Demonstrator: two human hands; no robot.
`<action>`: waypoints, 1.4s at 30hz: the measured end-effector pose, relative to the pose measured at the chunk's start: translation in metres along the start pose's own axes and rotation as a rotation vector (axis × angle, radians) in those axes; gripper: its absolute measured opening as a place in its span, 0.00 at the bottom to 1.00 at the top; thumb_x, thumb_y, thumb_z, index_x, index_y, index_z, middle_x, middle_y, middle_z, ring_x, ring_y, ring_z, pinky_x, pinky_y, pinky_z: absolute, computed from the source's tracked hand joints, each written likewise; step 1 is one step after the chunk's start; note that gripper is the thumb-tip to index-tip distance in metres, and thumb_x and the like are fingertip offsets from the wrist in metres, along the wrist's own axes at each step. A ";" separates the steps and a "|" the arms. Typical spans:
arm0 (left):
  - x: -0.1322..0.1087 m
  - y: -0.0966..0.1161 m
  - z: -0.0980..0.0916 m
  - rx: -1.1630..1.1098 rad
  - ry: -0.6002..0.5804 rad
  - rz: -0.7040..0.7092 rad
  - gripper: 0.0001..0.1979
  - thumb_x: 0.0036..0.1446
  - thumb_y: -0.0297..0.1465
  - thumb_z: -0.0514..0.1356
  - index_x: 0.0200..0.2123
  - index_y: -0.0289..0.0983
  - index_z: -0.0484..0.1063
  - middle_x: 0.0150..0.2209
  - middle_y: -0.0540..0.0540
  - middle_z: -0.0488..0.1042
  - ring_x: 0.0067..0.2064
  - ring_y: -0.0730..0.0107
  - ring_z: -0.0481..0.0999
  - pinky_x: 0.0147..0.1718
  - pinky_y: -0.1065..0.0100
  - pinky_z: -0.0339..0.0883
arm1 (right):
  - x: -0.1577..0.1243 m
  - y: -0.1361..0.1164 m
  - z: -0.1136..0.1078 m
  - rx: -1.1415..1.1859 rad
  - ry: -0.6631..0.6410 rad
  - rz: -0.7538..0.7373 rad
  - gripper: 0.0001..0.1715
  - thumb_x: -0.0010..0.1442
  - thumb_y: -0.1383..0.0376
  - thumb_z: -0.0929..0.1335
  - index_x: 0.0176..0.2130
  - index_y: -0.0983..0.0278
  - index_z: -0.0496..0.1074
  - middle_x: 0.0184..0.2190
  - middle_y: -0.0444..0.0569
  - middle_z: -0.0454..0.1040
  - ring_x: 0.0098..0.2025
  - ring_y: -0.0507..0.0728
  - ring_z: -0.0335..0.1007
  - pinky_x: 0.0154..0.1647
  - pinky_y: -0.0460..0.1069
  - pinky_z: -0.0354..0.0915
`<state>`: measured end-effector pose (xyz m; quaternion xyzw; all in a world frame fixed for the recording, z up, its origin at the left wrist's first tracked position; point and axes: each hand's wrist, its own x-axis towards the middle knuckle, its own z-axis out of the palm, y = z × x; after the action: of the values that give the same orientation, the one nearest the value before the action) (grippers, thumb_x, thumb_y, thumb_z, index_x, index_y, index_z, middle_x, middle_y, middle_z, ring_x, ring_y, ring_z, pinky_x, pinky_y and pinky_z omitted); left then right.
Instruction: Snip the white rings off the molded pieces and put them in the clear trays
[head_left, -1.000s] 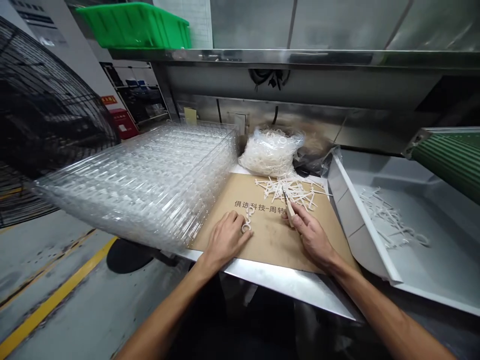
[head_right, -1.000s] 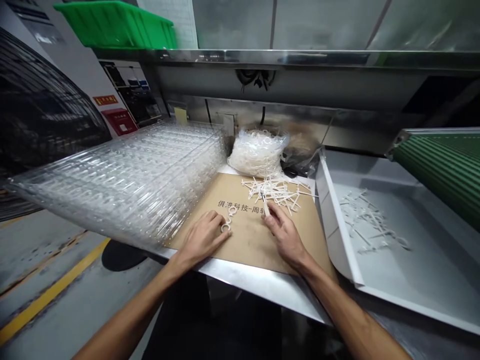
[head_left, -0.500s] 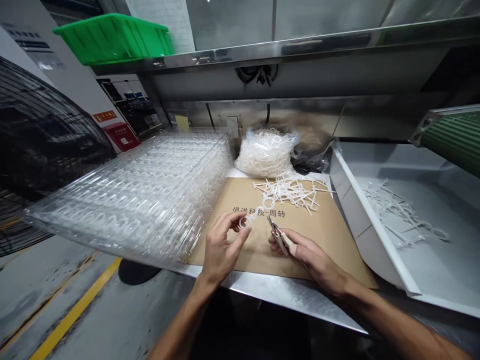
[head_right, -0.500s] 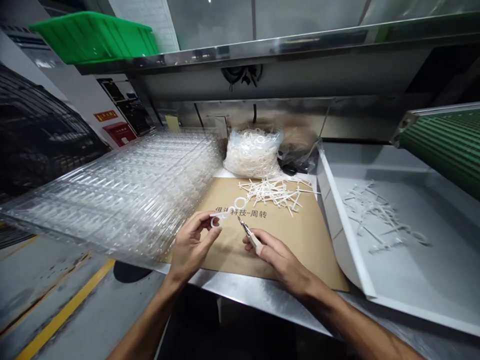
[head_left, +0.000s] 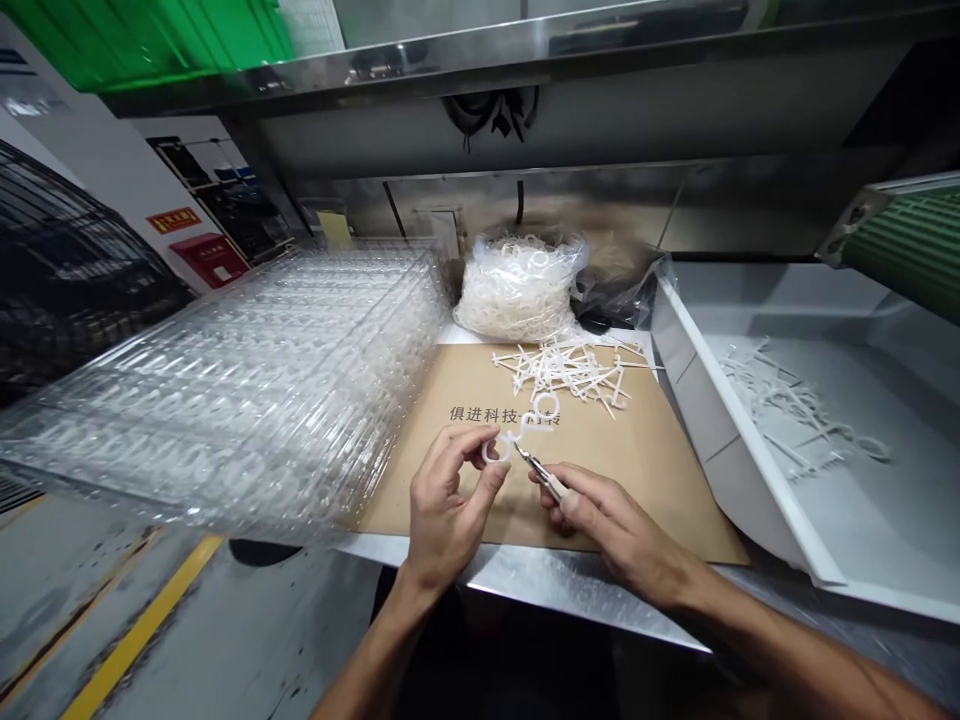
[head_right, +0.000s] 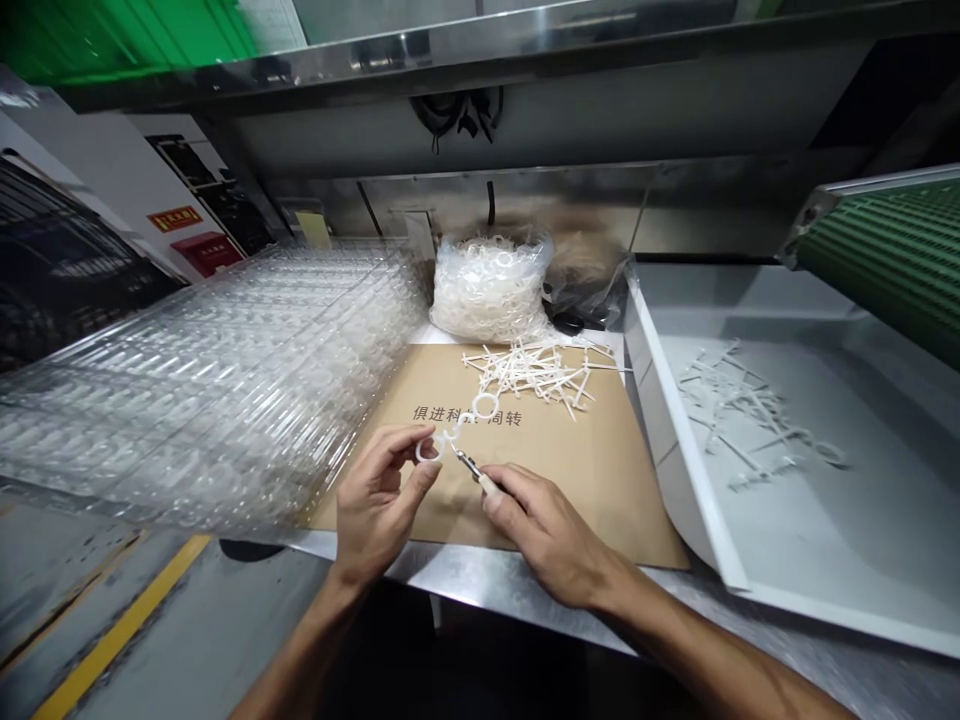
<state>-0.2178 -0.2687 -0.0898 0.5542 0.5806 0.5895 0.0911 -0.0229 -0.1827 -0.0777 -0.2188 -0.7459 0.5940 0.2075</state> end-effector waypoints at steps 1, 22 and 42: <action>0.000 0.000 0.000 0.000 -0.001 -0.001 0.15 0.63 0.29 0.62 0.53 0.43 0.73 0.45 0.44 0.72 0.44 0.66 0.74 0.46 0.63 0.71 | 0.000 0.001 0.000 -0.002 0.002 0.003 0.25 0.70 0.48 0.62 0.50 0.62 0.75 0.39 0.53 0.74 0.46 0.62 0.70 0.49 0.55 0.68; -0.004 -0.007 0.005 -0.007 -0.043 -0.012 0.15 0.64 0.28 0.61 0.53 0.41 0.74 0.42 0.44 0.72 0.43 0.65 0.74 0.44 0.63 0.71 | 0.000 0.009 0.002 0.040 -0.016 0.092 0.22 0.72 0.50 0.60 0.47 0.62 0.73 0.37 0.50 0.71 0.35 0.55 0.66 0.30 0.47 0.61; -0.006 -0.014 0.006 -0.019 -0.087 0.003 0.16 0.65 0.24 0.60 0.54 0.39 0.73 0.42 0.44 0.72 0.44 0.68 0.73 0.44 0.64 0.70 | 0.000 0.012 0.003 -0.016 -0.034 0.151 0.22 0.73 0.50 0.59 0.46 0.62 0.72 0.35 0.48 0.69 0.33 0.54 0.63 0.30 0.47 0.61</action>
<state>-0.2189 -0.2655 -0.1054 0.5794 0.5695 0.5704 0.1205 -0.0233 -0.1827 -0.0904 -0.2659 -0.7354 0.6055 0.1477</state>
